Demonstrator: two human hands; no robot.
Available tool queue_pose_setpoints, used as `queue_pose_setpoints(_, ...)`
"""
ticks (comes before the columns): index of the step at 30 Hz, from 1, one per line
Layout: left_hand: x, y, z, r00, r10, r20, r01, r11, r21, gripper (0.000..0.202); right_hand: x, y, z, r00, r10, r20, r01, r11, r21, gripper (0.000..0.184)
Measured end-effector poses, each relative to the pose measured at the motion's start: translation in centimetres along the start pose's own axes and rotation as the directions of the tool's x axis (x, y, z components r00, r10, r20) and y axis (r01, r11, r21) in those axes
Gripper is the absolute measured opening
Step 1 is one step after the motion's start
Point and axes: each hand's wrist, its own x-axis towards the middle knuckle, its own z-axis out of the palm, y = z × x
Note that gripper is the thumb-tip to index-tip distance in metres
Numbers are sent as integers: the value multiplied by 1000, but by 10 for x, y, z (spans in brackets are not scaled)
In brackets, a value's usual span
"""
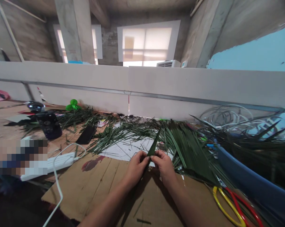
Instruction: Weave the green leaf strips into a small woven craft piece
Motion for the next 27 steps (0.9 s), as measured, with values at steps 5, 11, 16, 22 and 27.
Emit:
queue_pose_setpoints(5,-1,-3,0,999,38,5,-38,994,101,21,2,0,1,999,-6,-52,4,1000,-31,15)
queue_pose_setpoints(11,-5,-1,0,998,63,25,-66,986,153,20,5,1,1,997,-30,-78,27,999,-33,14)
queue_pose_setpoints(16,-7,2,1,997,67,43,-73,983,166,19,6,1,-1,990,-68,-126,63,997,-43,14)
queue_pose_setpoints(22,-10,6,3,996,64,66,-72,989,129,17,12,0,-7,986,-56,-159,56,998,-5,17)
queue_pose_setpoints(27,-12,6,3,992,62,113,-69,996,64,15,16,-4,-10,982,-51,-181,56,998,23,19)
